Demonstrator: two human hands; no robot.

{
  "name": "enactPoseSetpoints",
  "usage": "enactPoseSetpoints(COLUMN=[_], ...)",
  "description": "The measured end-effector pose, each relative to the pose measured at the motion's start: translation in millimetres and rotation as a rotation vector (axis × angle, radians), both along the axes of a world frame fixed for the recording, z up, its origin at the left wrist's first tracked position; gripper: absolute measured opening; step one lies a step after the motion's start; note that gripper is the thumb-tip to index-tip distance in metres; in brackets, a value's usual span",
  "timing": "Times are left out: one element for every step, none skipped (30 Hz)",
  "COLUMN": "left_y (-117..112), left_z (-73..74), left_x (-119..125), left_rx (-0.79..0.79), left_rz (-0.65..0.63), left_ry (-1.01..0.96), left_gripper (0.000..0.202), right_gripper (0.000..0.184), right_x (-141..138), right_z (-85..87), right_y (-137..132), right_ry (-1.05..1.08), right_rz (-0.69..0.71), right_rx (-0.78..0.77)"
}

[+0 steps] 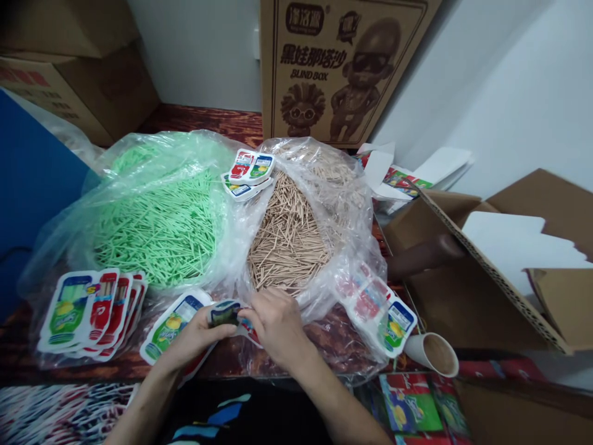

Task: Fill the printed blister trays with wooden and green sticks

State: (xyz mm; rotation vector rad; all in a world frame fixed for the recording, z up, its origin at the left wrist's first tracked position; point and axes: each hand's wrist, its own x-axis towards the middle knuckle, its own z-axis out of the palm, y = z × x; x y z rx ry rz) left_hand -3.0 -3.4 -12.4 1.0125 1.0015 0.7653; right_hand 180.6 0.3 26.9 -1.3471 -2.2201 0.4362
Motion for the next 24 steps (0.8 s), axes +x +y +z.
enactPoseSetpoints(left_y=[-2.2, -4.1, -5.6, -6.7, -7.4, -7.7, -7.9, -7.9, -8.0, -8.1, -8.3, -8.5, -8.6, -8.7, -8.7, -8.5, -8.2, -7.9, -7.6, -7.3, -7.2, -7.1, -7.1, -7.3], left_z=[-2.7, -5.0, -6.7, -7.8, -8.2, -8.1, -7.6, -6.9, -6.2, -5.6, -5.3, -5.1, -5.0, -4.9, -4.8, -4.7, -4.5, -4.5, -4.6, -4.9, -5.5, -6.3, -7.2, -7.9], left_x=[3.2, 6.5, 9.7, 12.6, 15.0, 16.7, 17.7, 18.1, 17.9, 17.4, 16.6, 15.9, 15.3, 14.9, 14.8, 15.0, 15.4, 16.0, 16.6, 17.0, 17.3, 17.3, 17.1, 16.6], left_rx=[0.003, 0.014, 0.03, 0.051, 0.073, 0.094, 0.11, 0.121, 0.126, 0.126, 0.122, 0.113, 0.099, 0.081, 0.063, 0.048, 0.036, 0.027, 0.019, 0.01, 0.002, -0.005, -0.009, -0.014], left_rz=[0.028, 0.056, 0.081, 0.1, 0.114, 0.123, 0.127, 0.126, 0.122, 0.124, 0.13, 0.143, 0.162, 0.183, 0.202, 0.217, 0.229, 0.239, 0.246, 0.253, 0.262, 0.276, 0.289, 0.298], left_ry=[-0.007, -0.001, 0.016, 0.042, 0.074, 0.104, 0.131, 0.153, 0.169, 0.18, 0.187, 0.191, 0.191, 0.188, 0.181, 0.172, 0.162, 0.151, 0.138, 0.125, 0.114, 0.106, 0.101, 0.096], left_gripper=[0.026, 0.025, 0.022, 0.018, 0.014, 0.012, 0.013, 0.014, 0.015, 0.016, 0.016, 0.017, 0.019, 0.021, 0.023, 0.023, 0.024, 0.024, 0.024, 0.024, 0.024, 0.024, 0.025, 0.025], right_gripper=[0.035, 0.036, 0.037, 0.037, 0.038, 0.039, 0.039, 0.039, 0.039, 0.039, 0.037, 0.036, 0.033, 0.028, 0.023, 0.02, 0.02, 0.021, 0.022, 0.022, 0.02, 0.019, 0.018, 0.017], right_x=[-1.4, -3.1, -4.8, -6.5, -7.9, -8.5, -8.2, -6.4, -3.0, 2.2, 9.0, 16.9, 25.5, 33.8, 41.3, 47.3, 51.4, 53.7, 54.2, 53.5, 52.2, 50.6, 49.4, 48.7], right_z=[-2.4, -4.7, -7.0, -8.9, -10.5, -11.7, -12.5, -13.2, -14.0, -15.3, -17.4, -20.7, -25.0, -30.2, -35.7, -41.1, -45.8, -49.4, -51.6, -52.6, -52.5, -51.9, -51.0, -50.3], right_y=[-0.7, -1.8, -3.2, -4.8, -6.4, -7.6, -8.0, -7.3, -5.1, -1.2, 4.5, 11.7, 19.8, 28.3, 36.5, 43.8, 49.7, 54.2, 57.1, 58.8, 59.4, 59.5, 59.2, 59.0], right_ry=[0.002, 0.006, 0.013, 0.019, 0.024, 0.032, 0.046, 0.071, 0.108, 0.149, 0.181, 0.195, 0.17, 0.094, -0.027, -0.158, -0.273, -0.381, -0.467, -0.532, -0.582, -0.622, -0.654, -0.681], right_rz=[-0.007, -0.015, -0.027, -0.043, -0.056, -0.062, -0.055, -0.036, -0.009, 0.011, 0.016, 0.008, -0.031, -0.073, -0.095, -0.091, -0.089, -0.074, -0.056, -0.041, -0.022, -0.004, 0.015, 0.035], right_rx=[0.046, 0.085, 0.117, 0.144, 0.163, 0.171, 0.164, 0.131, 0.076, 0.003, -0.068, -0.128, -0.16, -0.131, -0.086, -0.044, 0.003, 0.043, 0.075, 0.1, 0.118, 0.13, 0.14, 0.15])
